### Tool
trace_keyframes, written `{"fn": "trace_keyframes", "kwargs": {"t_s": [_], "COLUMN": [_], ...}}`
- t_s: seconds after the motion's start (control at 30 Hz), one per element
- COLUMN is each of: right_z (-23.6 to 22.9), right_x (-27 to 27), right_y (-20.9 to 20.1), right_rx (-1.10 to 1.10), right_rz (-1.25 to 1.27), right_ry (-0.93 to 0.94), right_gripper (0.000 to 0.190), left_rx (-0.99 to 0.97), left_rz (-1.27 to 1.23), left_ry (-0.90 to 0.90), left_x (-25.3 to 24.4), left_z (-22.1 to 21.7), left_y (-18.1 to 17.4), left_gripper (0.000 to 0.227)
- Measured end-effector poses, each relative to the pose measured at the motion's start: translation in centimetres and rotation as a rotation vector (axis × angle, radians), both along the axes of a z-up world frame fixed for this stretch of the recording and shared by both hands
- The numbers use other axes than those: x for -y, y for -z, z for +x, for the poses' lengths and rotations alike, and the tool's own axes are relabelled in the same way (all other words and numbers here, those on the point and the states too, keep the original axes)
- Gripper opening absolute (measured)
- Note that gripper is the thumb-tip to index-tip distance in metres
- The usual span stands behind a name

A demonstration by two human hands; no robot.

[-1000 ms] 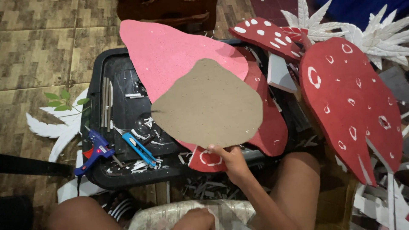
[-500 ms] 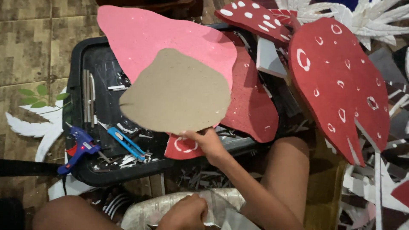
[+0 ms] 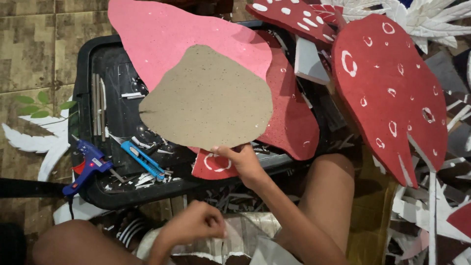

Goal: Cutting foam pieces with scissors and using a hot glue gun to assemble them into a decorative craft item.

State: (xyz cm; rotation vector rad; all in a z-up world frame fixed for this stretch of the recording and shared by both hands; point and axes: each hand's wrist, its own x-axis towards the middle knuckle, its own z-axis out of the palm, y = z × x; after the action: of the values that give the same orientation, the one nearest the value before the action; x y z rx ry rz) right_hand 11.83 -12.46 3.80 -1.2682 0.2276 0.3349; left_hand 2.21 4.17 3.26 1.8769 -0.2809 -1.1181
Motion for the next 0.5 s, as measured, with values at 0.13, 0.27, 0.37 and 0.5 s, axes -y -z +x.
{"fn": "trace_keyframes", "kwargs": {"t_s": [0.13, 0.27, 0.37, 0.5], "right_z": [-0.3, -0.7, -1.2, -1.9], "right_x": [0.5, 0.8, 0.5, 0.4], "right_y": [-0.6, -1.0, -0.8, 0.4], "right_rx": [-0.054, -0.084, -0.13, -0.057], "right_rz": [0.005, 0.031, 0.074, 0.068], "right_ry": [0.002, -0.022, -0.027, -0.112], "right_gripper": [0.039, 0.046, 0.047, 0.011], "left_rx": [-0.081, -0.084, 0.077, 0.327], "left_rz": [0.118, 0.067, -0.153, -0.494], "left_ry": [-0.205, -0.648, -0.829, -0.961], "left_x": [-1.8, -2.5, -2.0, -1.2], "left_z": [1.5, 2.3, 2.5, 3.4], "left_y": [-4.4, -3.4, -1.6, 0.4], "left_gripper": [0.014, 0.036, 0.046, 0.029]}}
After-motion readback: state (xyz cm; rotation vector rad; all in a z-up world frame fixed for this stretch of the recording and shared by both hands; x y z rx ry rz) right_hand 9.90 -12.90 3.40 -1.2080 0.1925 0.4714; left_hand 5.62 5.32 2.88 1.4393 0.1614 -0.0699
